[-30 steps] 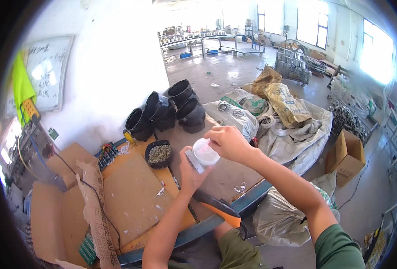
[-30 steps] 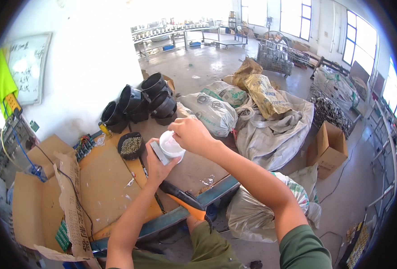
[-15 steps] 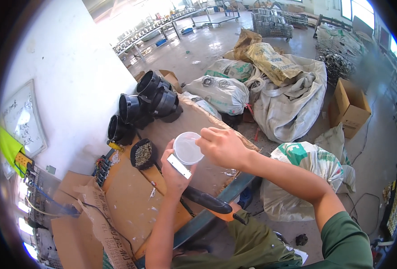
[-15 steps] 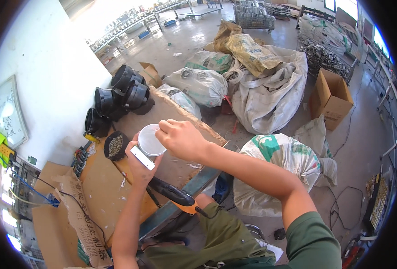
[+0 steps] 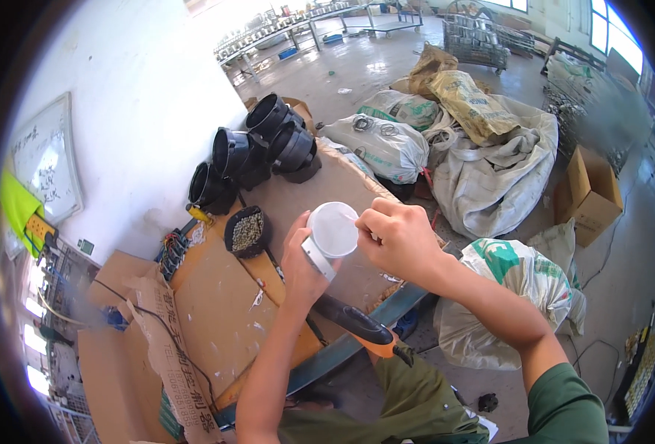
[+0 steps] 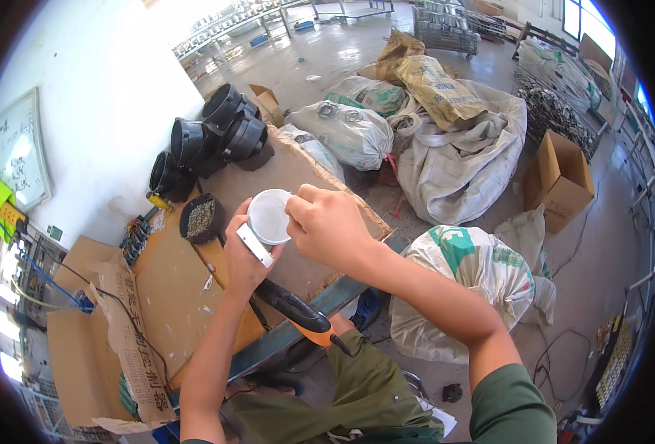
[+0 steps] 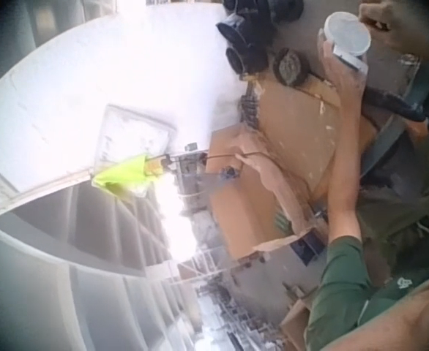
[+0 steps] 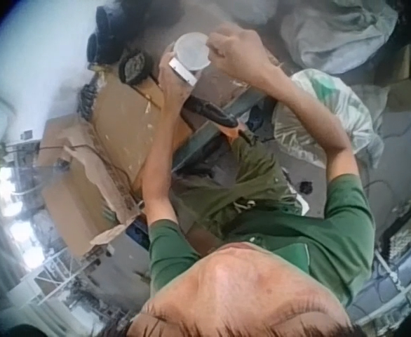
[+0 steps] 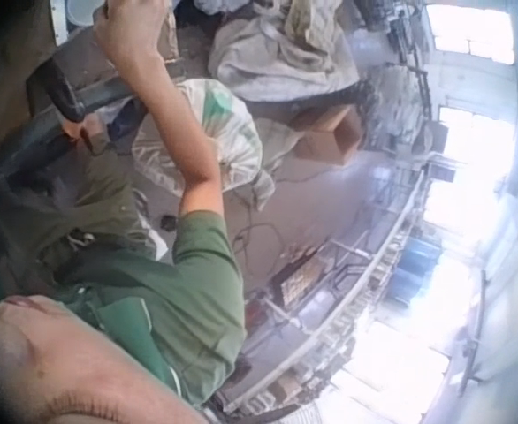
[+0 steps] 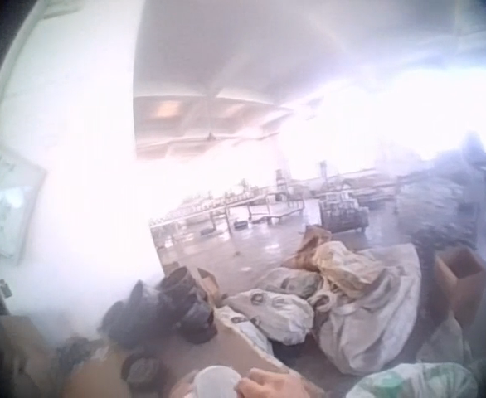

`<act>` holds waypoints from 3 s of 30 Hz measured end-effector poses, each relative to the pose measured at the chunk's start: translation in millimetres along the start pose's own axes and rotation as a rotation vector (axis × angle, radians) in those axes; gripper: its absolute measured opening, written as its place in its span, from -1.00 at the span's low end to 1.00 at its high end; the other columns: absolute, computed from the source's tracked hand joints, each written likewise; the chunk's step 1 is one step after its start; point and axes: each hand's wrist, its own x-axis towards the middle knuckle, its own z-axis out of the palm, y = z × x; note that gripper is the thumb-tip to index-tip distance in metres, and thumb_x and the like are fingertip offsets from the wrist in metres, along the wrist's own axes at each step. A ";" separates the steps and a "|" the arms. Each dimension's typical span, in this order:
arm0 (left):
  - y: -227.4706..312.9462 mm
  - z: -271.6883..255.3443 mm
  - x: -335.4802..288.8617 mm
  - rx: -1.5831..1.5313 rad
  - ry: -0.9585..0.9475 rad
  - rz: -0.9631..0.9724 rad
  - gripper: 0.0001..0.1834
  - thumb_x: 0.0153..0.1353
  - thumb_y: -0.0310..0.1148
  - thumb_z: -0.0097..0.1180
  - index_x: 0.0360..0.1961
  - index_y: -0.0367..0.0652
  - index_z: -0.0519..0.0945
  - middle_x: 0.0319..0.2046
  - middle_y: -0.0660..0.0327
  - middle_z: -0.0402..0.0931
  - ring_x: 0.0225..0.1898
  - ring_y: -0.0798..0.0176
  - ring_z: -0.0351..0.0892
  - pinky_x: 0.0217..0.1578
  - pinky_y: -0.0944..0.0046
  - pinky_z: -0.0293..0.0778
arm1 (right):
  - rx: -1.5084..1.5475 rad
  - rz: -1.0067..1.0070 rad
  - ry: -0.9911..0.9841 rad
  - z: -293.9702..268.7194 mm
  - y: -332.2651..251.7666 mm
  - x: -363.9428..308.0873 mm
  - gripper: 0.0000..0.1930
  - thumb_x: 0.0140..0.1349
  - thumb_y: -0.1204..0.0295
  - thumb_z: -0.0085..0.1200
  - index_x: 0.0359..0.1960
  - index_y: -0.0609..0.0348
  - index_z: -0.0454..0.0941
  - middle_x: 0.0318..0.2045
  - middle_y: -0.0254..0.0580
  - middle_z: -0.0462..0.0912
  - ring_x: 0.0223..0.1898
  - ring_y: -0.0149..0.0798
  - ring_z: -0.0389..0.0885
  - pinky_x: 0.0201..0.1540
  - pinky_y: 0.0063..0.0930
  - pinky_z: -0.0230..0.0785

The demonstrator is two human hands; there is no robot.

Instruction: The person unties a large sack, takes out circuit boards and wires, applies a liquid substance with a small spatula to the boards, and then uses a motorized screwdriver to secure wires inside a circular housing.

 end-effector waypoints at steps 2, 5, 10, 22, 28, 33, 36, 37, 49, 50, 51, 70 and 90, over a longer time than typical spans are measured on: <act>1.5 2.7 0.4 0.004 0.009 0.002 -0.11 -0.13 -0.44 0.57 0.17 -0.15 0.22 0.27 -0.17 0.41 0.21 -0.20 0.51 0.18 0.01 0.47 | -0.064 0.026 0.005 6.1 -4.8 -0.6 -0.90 0.08 0.46 0.19 -0.42 0.22 0.59 -0.46 -0.08 0.56 -0.46 0.06 0.64 -0.39 -0.11 0.49; 0.3 -0.6 3.1 0.025 0.010 0.034 -0.14 -0.14 -0.42 0.57 0.15 -0.12 0.26 0.25 -0.17 0.42 0.20 -0.24 0.51 0.17 -0.03 0.48 | -0.081 0.062 -0.016 22.1 0.8 3.7 -0.88 0.07 0.45 0.19 -0.42 0.25 0.57 -0.44 -0.02 0.56 -0.45 0.10 0.63 -0.37 -0.07 0.49; 1.5 -0.4 3.6 -0.025 -0.005 0.068 -0.14 -0.13 -0.43 0.55 0.16 -0.12 0.25 0.27 -0.19 0.41 0.21 -0.25 0.51 0.17 -0.03 0.49 | -0.104 0.062 -0.029 42.3 15.0 2.2 -0.88 0.06 0.46 0.17 -0.43 0.26 0.56 -0.44 0.01 0.57 -0.43 0.11 0.64 -0.35 -0.05 0.50; 0.6 5.7 1.1 -0.093 -0.034 0.050 -0.11 -0.11 -0.46 0.54 0.18 -0.13 0.18 0.28 -0.24 0.39 0.15 -0.23 0.57 0.11 0.01 0.52 | -0.221 -0.007 -0.281 27.3 11.8 6.4 -0.86 -0.01 0.56 0.16 -0.37 0.33 0.62 -0.29 0.01 0.62 -0.13 0.02 0.67 -0.12 -0.18 0.58; 0.8 -1.0 5.6 -0.232 -0.043 -0.001 -0.19 -0.06 -0.47 0.49 0.18 -0.15 0.25 0.26 -0.19 0.41 0.21 -0.15 0.53 0.17 0.02 0.48 | -0.186 0.090 -0.257 36.7 10.3 4.7 -0.88 -0.04 0.54 0.19 -0.42 0.30 0.65 -0.31 0.08 0.64 -0.21 0.10 0.69 -0.14 -0.10 0.58; -13.4 6.3 -32.2 -0.123 0.110 -0.191 -0.10 -0.09 -0.34 0.51 0.28 -0.09 0.28 0.33 -0.16 0.35 0.29 -0.24 0.43 0.25 -0.04 0.42 | 0.153 0.283 -0.083 16.0 9.3 -8.5 -0.80 0.06 0.61 0.11 -0.29 0.24 0.73 -0.42 0.09 0.67 -0.37 0.01 0.67 -0.28 -0.23 0.48; -2.5 5.2 -29.7 -0.233 0.164 -0.369 -0.05 -0.12 -0.40 0.51 0.31 -0.17 0.23 0.17 -0.14 0.46 0.20 -0.28 0.50 0.17 -0.03 0.46 | 0.294 0.330 0.079 14.7 47.7 -26.4 -0.86 0.28 0.59 0.13 -0.20 0.41 0.66 -0.46 -0.21 0.64 -0.38 -0.37 0.58 -0.27 -0.49 0.43; 1.6 6.7 -25.7 -0.228 0.208 -0.351 -0.04 -0.11 -0.41 0.50 0.30 -0.19 0.21 0.13 -0.15 0.48 0.15 -0.31 0.51 0.14 -0.02 0.47 | 0.354 0.407 0.059 11.3 56.4 -30.2 -0.85 0.30 0.56 0.15 -0.18 0.40 0.67 -0.45 -0.28 0.63 -0.40 -0.43 0.54 -0.29 -0.53 0.40; 19.9 -56.4 -45.0 0.089 0.335 -0.419 -0.03 -0.08 -0.32 0.54 0.29 -0.22 0.17 -0.05 0.02 0.45 0.00 -0.08 0.52 0.06 0.04 0.46 | 1.345 0.946 0.134 29.7 75.2 -47.6 -0.78 0.44 0.44 0.10 0.06 0.17 0.58 -0.31 -0.45 0.63 -0.44 -0.66 0.48 -0.46 -0.82 0.33; 28.4 -66.6 -47.8 -0.052 0.341 -0.500 -0.06 -0.06 -0.32 0.54 0.28 -0.21 0.19 -0.08 0.07 0.45 -0.04 0.00 0.53 0.00 0.09 0.48 | 1.405 0.957 0.142 30.9 73.8 -45.7 -0.78 0.45 0.46 0.08 0.07 0.17 0.57 -0.31 -0.45 0.62 -0.43 -0.65 0.49 -0.46 -0.82 0.34; 40.6 -74.3 -53.8 -0.208 0.338 -0.585 -0.09 -0.03 -0.32 0.53 0.26 -0.21 0.21 -0.12 0.12 0.45 -0.09 0.09 0.53 -0.05 0.14 0.50 | 1.451 0.976 0.161 28.7 75.5 -47.8 -0.78 0.46 0.47 0.06 0.08 0.17 0.55 -0.30 -0.44 0.61 -0.42 -0.65 0.50 -0.45 -0.82 0.36; 190.1 -202.7 -187.6 -0.238 0.264 -0.802 -0.17 0.02 -0.56 0.40 0.34 -0.06 0.32 -0.38 0.32 0.36 -0.33 0.37 0.38 -0.21 0.34 0.40 | 1.591 0.882 -0.349 18.8 -123.5 -137.1 -0.87 0.30 0.64 0.12 -0.14 0.31 0.63 -0.31 -0.17 0.69 -0.36 -0.44 0.59 -0.28 -0.64 0.42; 225.1 -224.5 -192.6 -0.217 0.095 -0.823 -0.22 0.04 -0.67 0.32 0.31 -0.17 0.31 -0.30 0.28 0.39 -0.30 0.39 0.40 -0.20 0.39 0.40 | 1.439 0.952 -0.478 23.1 -182.8 -168.3 -0.89 0.24 0.60 0.21 -0.21 0.33 0.69 -0.39 -0.22 0.72 -0.46 -0.51 0.54 -0.41 -0.63 0.36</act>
